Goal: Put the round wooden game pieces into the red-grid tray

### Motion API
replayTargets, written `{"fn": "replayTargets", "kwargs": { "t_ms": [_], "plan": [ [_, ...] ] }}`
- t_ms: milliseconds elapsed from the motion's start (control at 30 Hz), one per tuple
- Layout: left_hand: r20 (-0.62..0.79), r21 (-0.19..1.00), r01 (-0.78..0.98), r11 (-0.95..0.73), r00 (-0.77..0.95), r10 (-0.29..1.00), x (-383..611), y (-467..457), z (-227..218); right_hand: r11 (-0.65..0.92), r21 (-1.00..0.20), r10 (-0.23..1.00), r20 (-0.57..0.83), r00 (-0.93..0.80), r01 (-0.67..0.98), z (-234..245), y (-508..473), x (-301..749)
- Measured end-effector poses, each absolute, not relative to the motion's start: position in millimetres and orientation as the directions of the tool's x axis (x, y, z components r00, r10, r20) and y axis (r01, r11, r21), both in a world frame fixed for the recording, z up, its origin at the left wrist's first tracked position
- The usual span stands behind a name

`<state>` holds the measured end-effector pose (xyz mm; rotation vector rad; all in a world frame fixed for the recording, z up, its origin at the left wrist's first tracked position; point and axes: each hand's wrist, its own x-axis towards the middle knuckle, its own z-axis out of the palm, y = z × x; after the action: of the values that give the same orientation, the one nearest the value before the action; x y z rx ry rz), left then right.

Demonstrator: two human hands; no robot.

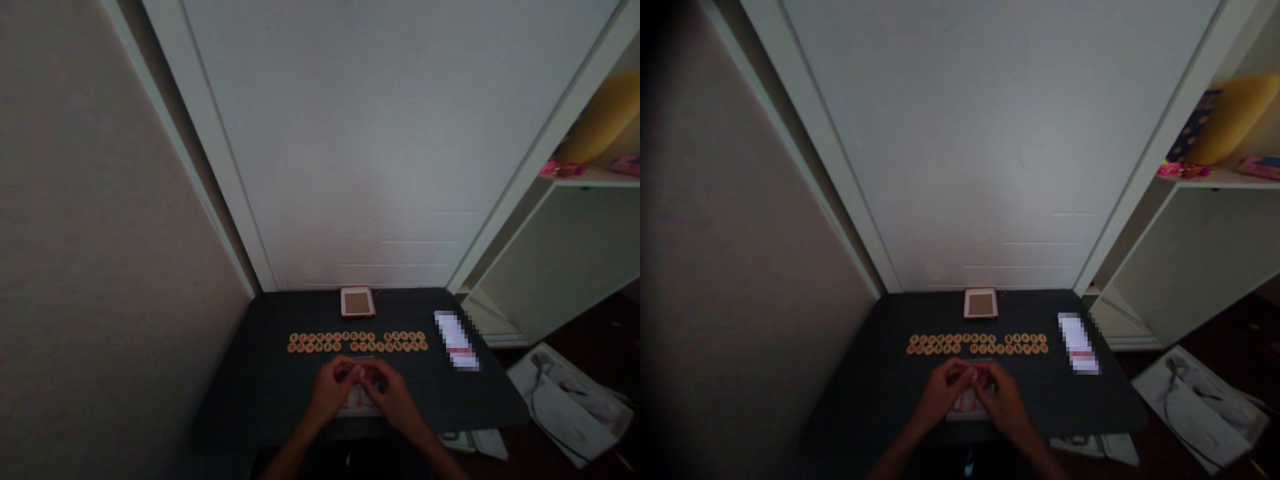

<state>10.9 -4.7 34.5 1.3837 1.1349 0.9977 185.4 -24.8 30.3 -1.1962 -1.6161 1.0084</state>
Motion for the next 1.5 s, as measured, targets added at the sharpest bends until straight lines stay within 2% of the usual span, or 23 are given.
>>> {"fn": "replayTargets", "kwargs": {
  "t_ms": [167,467,667,867,1000,1167,1333,1500],
  "plan": [
    [-0.019,0.997,0.077,0.000,0.247,0.969,7.1,-3.3,41.4,0.184,-0.945,0.978,0.149,-0.146,0.270,30.5,-23.8,185.8],
    [-0.042,0.998,0.048,0.027,0.334,0.942,2.9,-7.3,41.5,0.071,-0.989,0.988,0.052,-0.145,0.131,32.4,-23.2,187.9],
    [-0.005,0.988,0.150,-0.047,0.329,0.944,4.6,-7.5,42.8,0.007,-0.999,0.987,-0.001,-0.163,0.048,27.0,-20.5,187.8],
    [0.035,0.965,0.235,-0.115,0.317,0.948,-16.9,-12.5,33.7,-0.043,-0.999,0.996,-0.041,-0.083,-0.026,19.6,-17.3,183.4],
    [0.145,0.889,0.414,-0.195,0.148,0.978,-45.3,-17.0,15.3,-0.074,-0.997,0.996,-0.072,-0.055,-0.031,18.2,-14.8,181.8],
    [0.251,0.754,0.549,-0.360,0.265,0.931,-59.2,-23.5,3.6,-0.100,-0.994,0.992,-0.097,-0.087,-0.033,12.7,-8.1,175.8],
    [0.251,0.646,0.628,-0.434,0.362,0.898,-56.9,-29.4,0.7,-0.099,-0.995,0.991,-0.097,-0.087,-0.024,3.5,-1.5,165.3],
    [0.247,0.593,0.665,-0.454,0.387,0.888,-57.3,-30.6,2.9,-0.071,-0.997,0.994,-0.074,-0.085,0.037,-1.3,2.3,161.5]
  ]
}}
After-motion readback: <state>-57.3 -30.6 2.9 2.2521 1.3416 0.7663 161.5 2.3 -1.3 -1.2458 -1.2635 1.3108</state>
